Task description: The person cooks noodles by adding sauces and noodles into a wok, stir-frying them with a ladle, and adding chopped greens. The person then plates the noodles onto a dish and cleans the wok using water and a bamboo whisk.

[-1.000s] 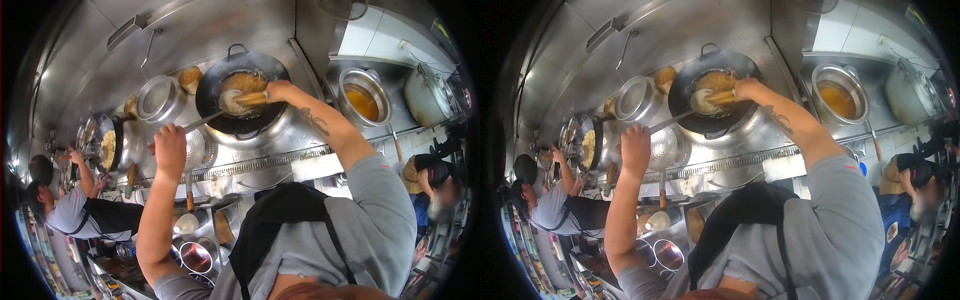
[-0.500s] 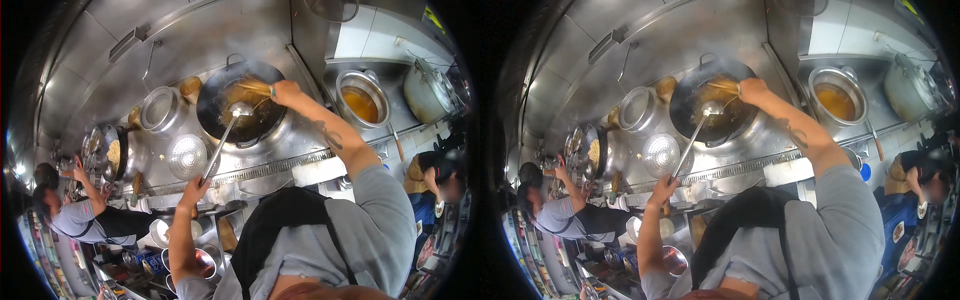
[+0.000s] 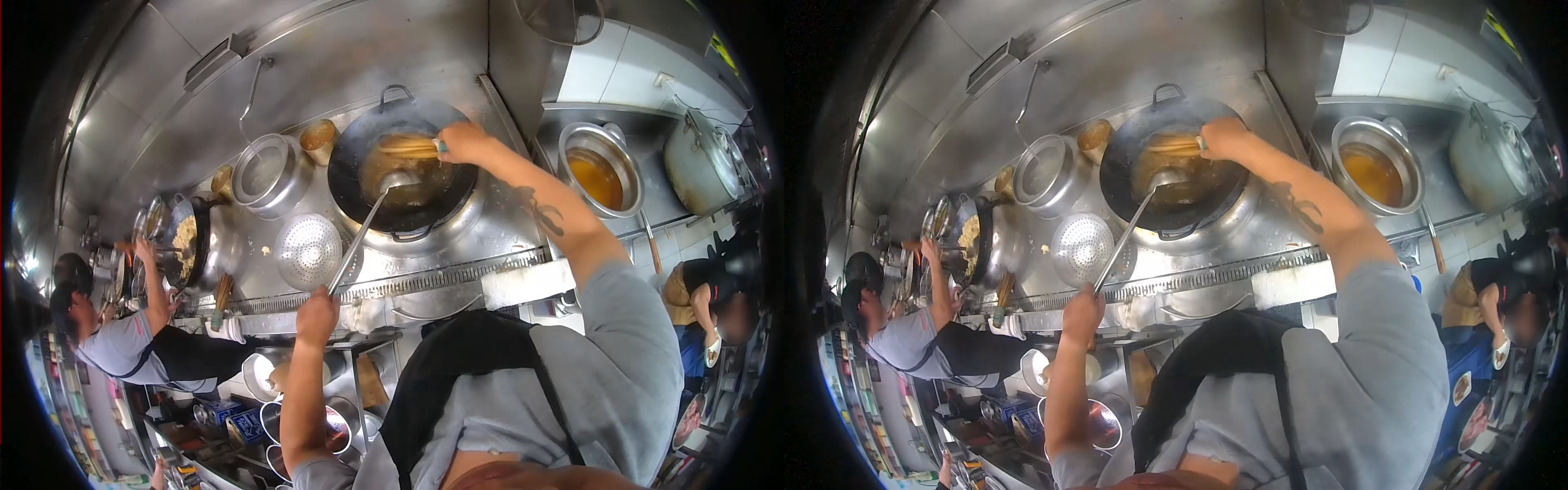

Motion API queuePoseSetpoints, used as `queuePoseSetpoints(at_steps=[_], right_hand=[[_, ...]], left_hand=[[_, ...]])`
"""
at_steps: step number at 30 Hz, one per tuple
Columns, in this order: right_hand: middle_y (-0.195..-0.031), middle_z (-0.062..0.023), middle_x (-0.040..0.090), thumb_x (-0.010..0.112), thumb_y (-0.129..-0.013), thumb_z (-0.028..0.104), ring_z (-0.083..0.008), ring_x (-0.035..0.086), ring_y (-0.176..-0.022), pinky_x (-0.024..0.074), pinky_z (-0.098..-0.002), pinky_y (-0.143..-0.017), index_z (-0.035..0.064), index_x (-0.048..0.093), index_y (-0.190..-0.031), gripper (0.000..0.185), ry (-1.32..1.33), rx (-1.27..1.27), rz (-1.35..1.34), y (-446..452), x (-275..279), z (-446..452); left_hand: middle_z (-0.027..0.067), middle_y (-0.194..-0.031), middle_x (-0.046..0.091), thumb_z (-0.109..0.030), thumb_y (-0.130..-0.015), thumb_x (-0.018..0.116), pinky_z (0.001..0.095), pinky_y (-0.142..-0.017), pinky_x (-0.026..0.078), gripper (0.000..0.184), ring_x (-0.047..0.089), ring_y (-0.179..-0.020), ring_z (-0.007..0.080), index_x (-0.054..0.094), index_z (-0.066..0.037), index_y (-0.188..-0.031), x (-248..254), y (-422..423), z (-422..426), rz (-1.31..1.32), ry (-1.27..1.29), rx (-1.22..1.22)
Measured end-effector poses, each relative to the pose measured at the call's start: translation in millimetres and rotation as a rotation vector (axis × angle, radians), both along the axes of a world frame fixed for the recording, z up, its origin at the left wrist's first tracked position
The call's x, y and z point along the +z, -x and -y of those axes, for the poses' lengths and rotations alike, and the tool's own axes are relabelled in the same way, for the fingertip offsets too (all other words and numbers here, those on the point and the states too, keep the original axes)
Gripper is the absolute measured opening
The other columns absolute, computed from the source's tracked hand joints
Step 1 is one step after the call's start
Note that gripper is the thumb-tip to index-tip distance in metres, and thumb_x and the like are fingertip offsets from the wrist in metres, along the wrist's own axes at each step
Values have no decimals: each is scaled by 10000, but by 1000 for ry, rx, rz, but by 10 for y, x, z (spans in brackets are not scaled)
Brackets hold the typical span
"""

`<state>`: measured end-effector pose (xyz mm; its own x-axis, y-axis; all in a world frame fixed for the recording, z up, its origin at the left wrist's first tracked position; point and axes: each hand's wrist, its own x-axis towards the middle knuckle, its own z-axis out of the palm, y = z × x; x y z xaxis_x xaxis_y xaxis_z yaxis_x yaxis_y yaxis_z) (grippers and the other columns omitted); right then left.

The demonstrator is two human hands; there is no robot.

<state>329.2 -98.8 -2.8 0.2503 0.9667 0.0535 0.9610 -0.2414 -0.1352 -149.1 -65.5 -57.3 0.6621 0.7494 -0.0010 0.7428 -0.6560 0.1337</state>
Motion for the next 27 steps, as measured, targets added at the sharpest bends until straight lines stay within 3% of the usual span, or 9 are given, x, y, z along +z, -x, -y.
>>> queuePoseSetpoints(at_steps=[3, 7, 9, 12, 15, 16, 21, 23, 27], right_hand=[[-916, -159, 683, 704, -724, 350, -325, 653, -886, 505, -427, -803, 130, 697, -994, 348, 37, -67, -299, 60, -372, -5], [-941, -171, 680, 696, -738, 392, -326, 651, -914, 500, -416, -827, 134, 693, -1033, 392, 107, -237, -205, -196, -278, 138], [-977, -173, 675, 693, -752, 423, -322, 642, -947, 494, -407, -840, 115, 682, -1058, 435, 35, -275, -283, -250, -87, 418], [-997, -188, 669, 706, -755, 432, -330, 640, -944, 491, -392, -844, 97, 643, -1154, 525, -185, -301, -275, -413, 26, 818], [-988, -209, 661, 722, -737, 465, -312, 648, -910, 491, -357, -819, 86, 612, -1212, 618, -420, -387, -430, -417, 288, 1348], [-981, -155, 675, 733, -768, 435, -225, 646, -852, 490, -301, -771, 36, 590, -1228, 625, -450, -445, -525, -368, 410, 1516], [-916, -21, 638, 720, -834, 319, -67, 555, -731, 482, -232, -607, -5, 581, -1224, 526, -756, -447, -1013, -393, 319, 2086], [-823, -37, 624, 731, -812, 370, -60, 534, -628, 462, -235, -504, -1, 594, -1206, 559, -856, -420, -1157, -287, 394, 2254], [-776, -25, 606, 716, -830, 329, -93, 572, -609, 482, -227, -488, 37, 637, -1073, 388, -858, -433, -1443, -268, 306, 2444]], left_hand=[[210, -686, 607, -188, -850, 604, 433, -552, 487, 193, 618, -617, 346, 525, -15, -815, -371, 67, -299, 203, 119, -138], [-37, -580, 414, -236, -848, 665, 271, -409, 367, 236, 413, -468, 86, 514, -71, -774, -75, -215, 155, 394, 1197, 439], [-3, -588, 502, -171, -837, 659, 269, -379, 383, 194, 472, -464, 102, 516, -53, -777, -187, -345, 206, 541, 1413, 411], [23, -588, 504, -147, -844, 637, 293, -415, 407, 184, 497, -479, 132, 508, -36, -773, -133, -655, 399, 505, 1084, 405], [52, -589, 501, -124, -859, 596, 311, -474, 429, 167, 531, -519, 157, 496, -12, -784, -300, -669, 486, 523, 194, -40], [87, -605, 497, -82, -849, 581, 340, -520, 437, 144, 541, -536, 211, 486, 20, -887, -91, -749, 600, 494, 90, -49], [156, -696, 510, -54, -847, 589, 383, -570, 432, 293, 533, -602, 292, 429, 28, -1079, 48, -1380, 836, 660, 112, -341], [178, -712, 518, -53, -849, 588, 391, -583, 436, 318, 540, -613, 314, 415, 29, -1102, -39, -1743, 996, 662, 399, -252], [264, -824, 586, -35, -843, 565, 479, -670, 457, 297, 590, -752, 439, 399, 45, -1076, -476, -2385, 1206, 562, 442, -353]])
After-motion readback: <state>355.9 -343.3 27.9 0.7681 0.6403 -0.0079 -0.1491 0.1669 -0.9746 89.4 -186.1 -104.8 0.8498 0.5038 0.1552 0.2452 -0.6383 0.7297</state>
